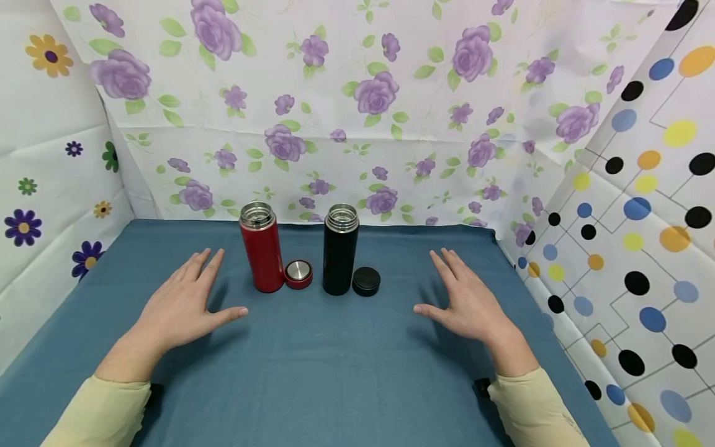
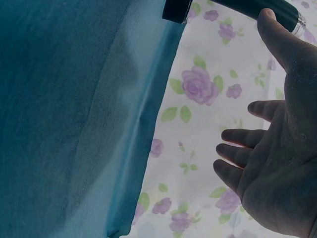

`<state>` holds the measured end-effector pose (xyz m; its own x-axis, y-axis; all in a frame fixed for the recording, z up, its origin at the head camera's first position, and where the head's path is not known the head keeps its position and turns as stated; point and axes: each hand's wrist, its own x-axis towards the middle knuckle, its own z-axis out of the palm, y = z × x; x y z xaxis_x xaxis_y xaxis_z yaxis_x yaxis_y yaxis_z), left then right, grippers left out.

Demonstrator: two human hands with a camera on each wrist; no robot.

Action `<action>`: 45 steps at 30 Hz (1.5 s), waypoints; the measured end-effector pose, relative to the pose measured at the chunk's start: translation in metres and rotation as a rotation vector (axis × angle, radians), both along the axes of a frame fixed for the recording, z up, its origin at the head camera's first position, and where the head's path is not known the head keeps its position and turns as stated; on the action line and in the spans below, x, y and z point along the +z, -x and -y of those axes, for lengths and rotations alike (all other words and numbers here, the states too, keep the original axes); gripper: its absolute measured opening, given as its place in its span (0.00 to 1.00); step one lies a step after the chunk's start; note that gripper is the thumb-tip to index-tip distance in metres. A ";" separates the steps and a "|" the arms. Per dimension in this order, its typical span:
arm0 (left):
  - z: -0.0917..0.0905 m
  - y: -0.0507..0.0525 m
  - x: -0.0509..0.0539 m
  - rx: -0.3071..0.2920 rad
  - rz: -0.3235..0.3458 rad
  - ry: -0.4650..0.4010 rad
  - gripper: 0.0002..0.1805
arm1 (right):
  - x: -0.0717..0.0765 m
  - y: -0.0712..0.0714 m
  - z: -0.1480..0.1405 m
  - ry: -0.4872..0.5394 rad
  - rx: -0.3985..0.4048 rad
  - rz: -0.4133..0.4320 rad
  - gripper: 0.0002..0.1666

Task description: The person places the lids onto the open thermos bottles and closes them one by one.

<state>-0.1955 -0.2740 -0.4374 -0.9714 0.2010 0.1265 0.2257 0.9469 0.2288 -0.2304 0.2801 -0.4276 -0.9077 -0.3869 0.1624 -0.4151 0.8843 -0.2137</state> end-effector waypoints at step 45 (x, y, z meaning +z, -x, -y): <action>-0.008 0.007 0.006 -0.017 0.011 -0.141 0.67 | -0.010 -0.010 0.055 0.022 0.223 -0.051 0.66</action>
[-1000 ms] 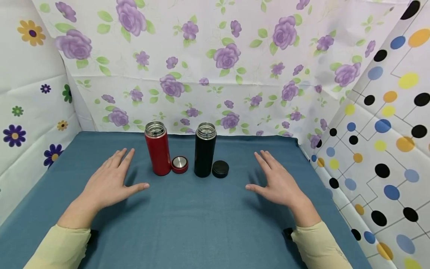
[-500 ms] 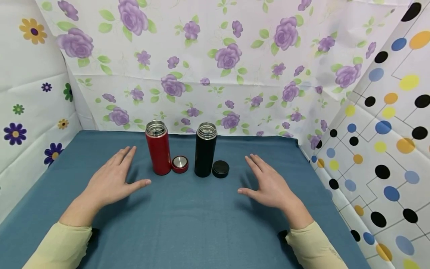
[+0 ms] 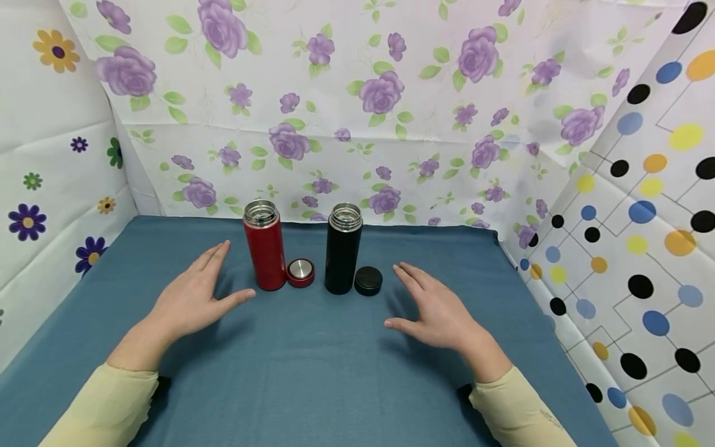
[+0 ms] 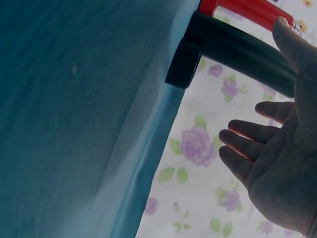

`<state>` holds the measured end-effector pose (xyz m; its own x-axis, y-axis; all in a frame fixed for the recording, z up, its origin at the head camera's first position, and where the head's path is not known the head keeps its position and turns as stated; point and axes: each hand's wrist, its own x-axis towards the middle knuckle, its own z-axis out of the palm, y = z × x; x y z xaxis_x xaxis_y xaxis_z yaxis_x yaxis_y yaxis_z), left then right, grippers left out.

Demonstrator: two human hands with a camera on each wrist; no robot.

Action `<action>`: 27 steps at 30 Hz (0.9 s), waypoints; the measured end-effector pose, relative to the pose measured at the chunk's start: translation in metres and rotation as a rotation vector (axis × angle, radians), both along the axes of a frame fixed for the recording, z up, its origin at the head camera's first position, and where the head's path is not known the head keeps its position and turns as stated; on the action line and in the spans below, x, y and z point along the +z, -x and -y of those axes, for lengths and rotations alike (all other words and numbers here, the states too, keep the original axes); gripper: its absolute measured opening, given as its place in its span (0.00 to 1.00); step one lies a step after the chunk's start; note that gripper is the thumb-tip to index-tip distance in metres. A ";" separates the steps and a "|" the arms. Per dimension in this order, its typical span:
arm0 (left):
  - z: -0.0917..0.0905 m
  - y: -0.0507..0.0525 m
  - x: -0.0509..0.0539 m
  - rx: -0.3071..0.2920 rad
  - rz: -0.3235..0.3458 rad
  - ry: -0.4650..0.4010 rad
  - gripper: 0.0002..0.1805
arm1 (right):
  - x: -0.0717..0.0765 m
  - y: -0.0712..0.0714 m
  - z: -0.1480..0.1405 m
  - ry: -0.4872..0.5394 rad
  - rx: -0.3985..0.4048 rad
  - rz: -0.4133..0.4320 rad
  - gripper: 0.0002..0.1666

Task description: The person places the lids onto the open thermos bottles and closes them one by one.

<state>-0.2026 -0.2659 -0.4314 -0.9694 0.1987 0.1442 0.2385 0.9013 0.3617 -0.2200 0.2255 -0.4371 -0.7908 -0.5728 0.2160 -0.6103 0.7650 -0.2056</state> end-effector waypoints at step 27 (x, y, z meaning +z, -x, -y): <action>-0.013 0.018 0.001 0.032 0.058 -0.286 0.64 | -0.001 -0.007 0.038 0.038 0.139 -0.013 0.61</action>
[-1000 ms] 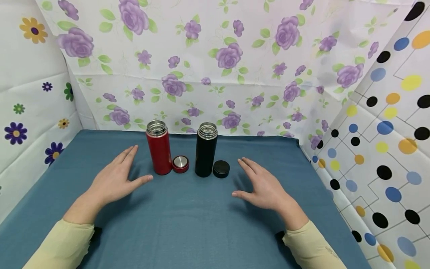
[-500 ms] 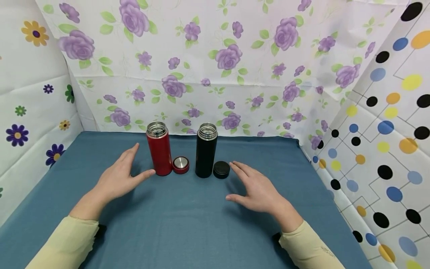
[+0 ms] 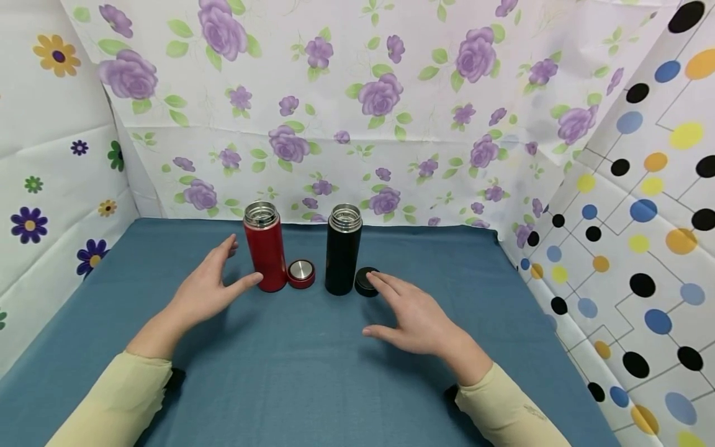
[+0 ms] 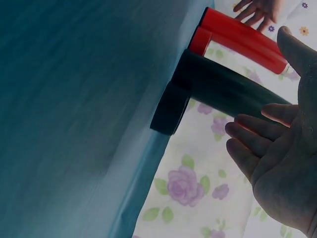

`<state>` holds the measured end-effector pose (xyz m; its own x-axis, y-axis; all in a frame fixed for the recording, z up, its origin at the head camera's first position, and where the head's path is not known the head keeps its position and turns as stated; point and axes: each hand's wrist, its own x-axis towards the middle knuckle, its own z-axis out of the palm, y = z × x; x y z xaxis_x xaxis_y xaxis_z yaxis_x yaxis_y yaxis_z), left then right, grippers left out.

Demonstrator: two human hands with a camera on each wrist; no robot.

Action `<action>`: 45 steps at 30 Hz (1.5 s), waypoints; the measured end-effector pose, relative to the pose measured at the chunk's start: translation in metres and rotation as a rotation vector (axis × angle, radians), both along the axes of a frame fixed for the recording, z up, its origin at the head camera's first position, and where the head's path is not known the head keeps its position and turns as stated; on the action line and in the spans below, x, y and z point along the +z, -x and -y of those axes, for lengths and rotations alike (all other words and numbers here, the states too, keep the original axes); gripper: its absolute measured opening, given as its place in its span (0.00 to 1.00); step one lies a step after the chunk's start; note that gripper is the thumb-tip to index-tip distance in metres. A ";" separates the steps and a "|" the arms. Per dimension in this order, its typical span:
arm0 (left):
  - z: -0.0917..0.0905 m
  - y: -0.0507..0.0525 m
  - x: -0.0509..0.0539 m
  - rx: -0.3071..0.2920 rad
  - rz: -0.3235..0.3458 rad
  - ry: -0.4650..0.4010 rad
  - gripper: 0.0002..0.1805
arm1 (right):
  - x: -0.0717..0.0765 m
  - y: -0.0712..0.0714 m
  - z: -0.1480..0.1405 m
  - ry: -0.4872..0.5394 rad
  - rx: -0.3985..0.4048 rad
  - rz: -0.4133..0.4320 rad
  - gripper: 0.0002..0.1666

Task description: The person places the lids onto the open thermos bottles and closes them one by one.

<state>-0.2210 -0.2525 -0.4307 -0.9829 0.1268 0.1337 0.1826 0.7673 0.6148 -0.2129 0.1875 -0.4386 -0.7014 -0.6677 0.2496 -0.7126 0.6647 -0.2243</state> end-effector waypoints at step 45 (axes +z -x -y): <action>-0.004 0.027 -0.002 -0.052 -0.078 -0.360 0.54 | 0.001 0.007 0.075 -0.077 0.127 0.001 0.56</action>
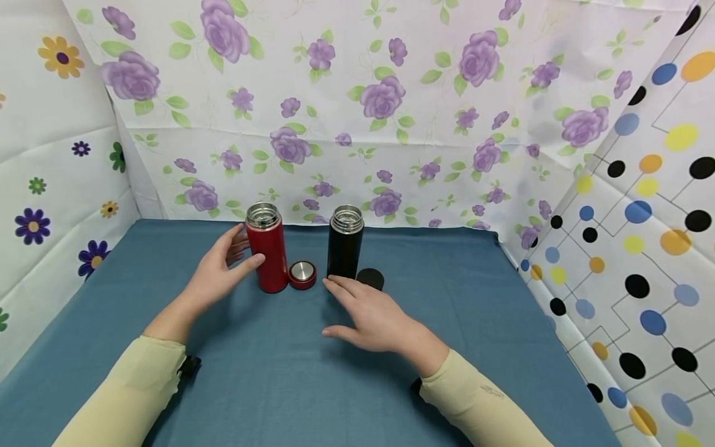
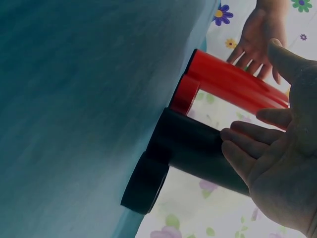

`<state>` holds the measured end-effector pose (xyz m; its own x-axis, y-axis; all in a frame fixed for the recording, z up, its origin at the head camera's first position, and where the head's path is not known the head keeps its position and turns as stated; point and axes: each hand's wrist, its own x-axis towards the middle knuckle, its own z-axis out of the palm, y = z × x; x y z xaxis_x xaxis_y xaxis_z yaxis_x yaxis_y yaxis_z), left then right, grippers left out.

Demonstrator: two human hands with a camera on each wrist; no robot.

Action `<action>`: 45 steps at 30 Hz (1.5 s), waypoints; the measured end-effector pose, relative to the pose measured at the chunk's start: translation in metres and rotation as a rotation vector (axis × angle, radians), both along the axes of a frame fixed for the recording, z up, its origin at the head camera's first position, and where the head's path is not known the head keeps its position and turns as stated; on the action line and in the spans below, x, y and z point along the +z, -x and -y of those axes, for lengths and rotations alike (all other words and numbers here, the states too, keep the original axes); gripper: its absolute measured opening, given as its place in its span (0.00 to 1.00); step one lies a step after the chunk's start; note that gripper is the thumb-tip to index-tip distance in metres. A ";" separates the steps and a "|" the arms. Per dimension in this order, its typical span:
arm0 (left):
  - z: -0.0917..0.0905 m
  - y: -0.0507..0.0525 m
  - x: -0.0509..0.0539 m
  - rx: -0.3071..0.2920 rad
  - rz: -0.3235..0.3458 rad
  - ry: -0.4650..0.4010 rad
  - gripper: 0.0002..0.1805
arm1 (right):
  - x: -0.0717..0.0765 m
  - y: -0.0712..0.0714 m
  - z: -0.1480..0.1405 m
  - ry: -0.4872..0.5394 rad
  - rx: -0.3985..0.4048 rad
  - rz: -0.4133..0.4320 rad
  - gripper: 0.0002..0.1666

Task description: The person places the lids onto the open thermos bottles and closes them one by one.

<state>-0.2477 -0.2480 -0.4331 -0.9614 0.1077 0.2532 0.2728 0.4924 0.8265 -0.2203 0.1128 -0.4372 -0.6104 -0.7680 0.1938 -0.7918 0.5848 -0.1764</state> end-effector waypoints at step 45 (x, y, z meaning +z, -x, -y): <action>-0.006 0.013 -0.002 -0.059 0.031 -0.103 0.46 | 0.006 0.031 0.092 -0.211 -0.151 0.070 0.60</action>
<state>-0.2605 -0.2425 -0.4354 -0.9617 0.1396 0.2359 0.2723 0.3879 0.8806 -0.2515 0.0204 -0.4316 -0.7273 -0.6863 -0.0081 -0.6830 0.7249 -0.0895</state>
